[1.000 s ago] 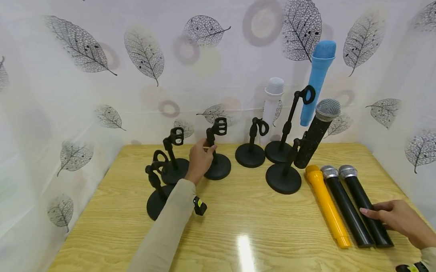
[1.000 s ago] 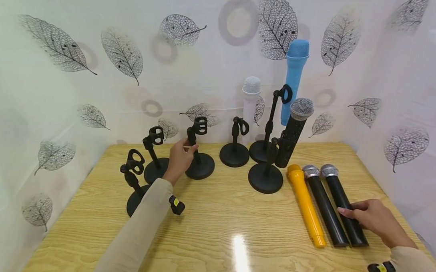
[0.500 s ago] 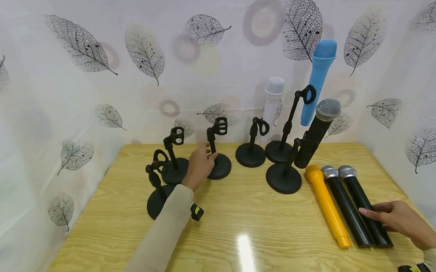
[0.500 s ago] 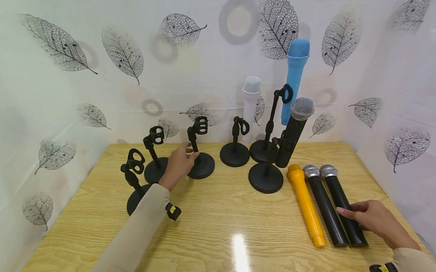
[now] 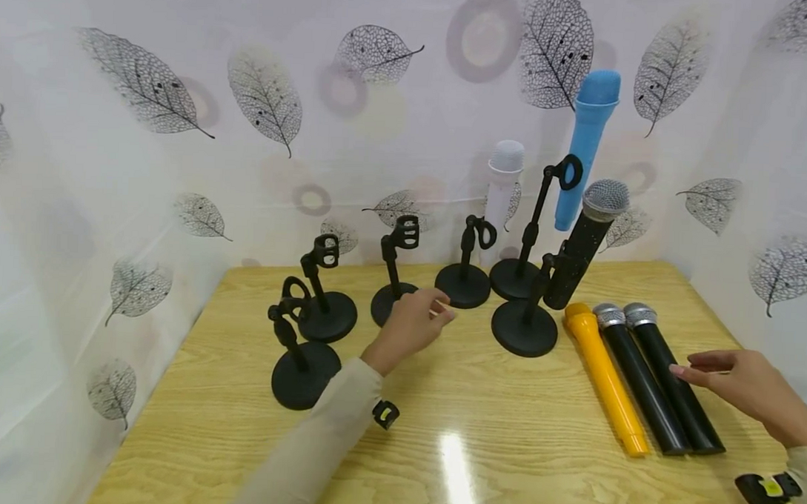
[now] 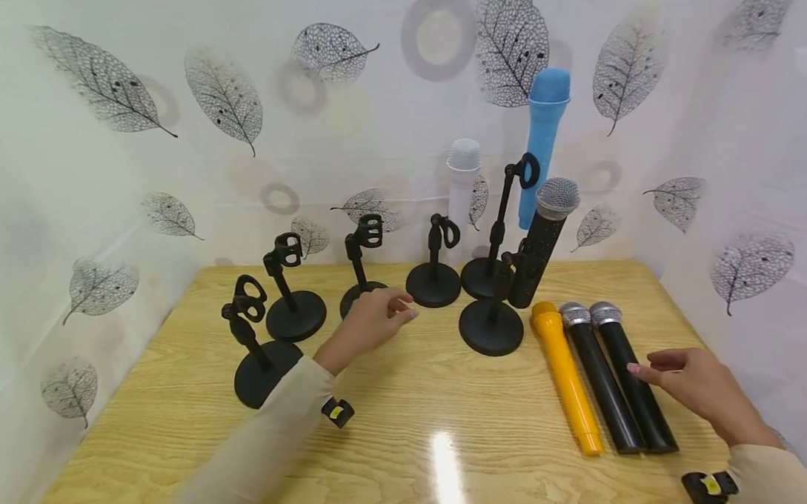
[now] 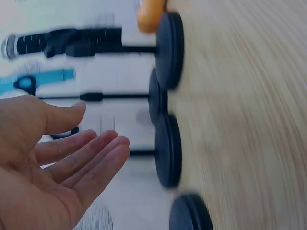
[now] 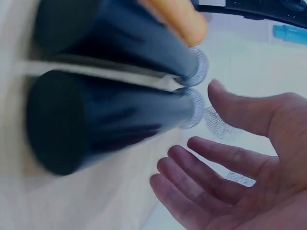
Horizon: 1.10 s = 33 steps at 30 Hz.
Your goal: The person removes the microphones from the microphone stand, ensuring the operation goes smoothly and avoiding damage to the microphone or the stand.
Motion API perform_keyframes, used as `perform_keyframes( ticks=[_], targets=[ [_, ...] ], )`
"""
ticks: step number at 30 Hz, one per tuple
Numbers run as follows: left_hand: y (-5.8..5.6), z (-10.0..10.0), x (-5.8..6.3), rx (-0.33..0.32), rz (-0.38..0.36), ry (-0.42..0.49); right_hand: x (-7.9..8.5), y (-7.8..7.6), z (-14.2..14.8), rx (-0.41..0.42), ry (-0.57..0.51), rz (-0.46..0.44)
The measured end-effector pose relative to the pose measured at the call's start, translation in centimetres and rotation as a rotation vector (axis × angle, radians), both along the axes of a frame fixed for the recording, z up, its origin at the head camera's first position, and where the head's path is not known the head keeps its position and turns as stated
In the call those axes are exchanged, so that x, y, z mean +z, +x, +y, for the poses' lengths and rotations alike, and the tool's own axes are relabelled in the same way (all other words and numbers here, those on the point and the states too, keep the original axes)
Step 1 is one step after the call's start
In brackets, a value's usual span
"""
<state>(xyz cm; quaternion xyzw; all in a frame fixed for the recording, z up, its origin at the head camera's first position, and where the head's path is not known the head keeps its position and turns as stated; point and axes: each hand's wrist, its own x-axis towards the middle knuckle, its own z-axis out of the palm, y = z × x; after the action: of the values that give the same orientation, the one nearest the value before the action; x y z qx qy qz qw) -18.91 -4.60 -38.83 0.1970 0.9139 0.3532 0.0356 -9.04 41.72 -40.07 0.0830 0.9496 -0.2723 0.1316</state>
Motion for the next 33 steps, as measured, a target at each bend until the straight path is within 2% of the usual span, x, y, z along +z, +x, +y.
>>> perform_keyframes(
  ticks=[3, 7, 10, 16, 20, 23, 29, 33],
  targets=[
    [-0.1, 2.6, 0.2, -0.058, 0.01, 0.029, 0.7, -0.4, -0.7, 0.015, 0.011, 0.078],
    [-0.5, 5.9, 0.1, -0.11, 0.07, 0.048, 1.9, -1.1, -2.2, 0.041, 0.001, 0.123],
    [-0.8, 8.0, -0.2, -0.116, 0.067, 0.05, 2.6, -1.5, -3.5, 0.063, -0.026, 0.154],
    [-1.4, 11.3, -0.8, -0.075, 0.046, 0.097, 3.8, -2.3, -6.4, 0.138, -0.036, 0.188],
    [-1.7, 12.8, -0.9, -0.076, 0.065, 0.177, 4.3, -2.7, -8.2, 0.171, -0.03, 0.223],
    [-1.8, 13.5, -0.9, -0.077, 0.089, 0.206, 4.7, -2.9, -9.1, 0.178, -0.05, 0.239],
    [-2.1, 14.3, -1.0, -0.073, 0.155, 0.163, 5.0, -3.3, -10.1, 0.187, -0.063, 0.294],
    [-2.2, 14.0, -0.7, -0.089, 0.178, 0.109, 5.4, -3.4, -11.0, 0.186, -0.08, 0.342]
  ],
)
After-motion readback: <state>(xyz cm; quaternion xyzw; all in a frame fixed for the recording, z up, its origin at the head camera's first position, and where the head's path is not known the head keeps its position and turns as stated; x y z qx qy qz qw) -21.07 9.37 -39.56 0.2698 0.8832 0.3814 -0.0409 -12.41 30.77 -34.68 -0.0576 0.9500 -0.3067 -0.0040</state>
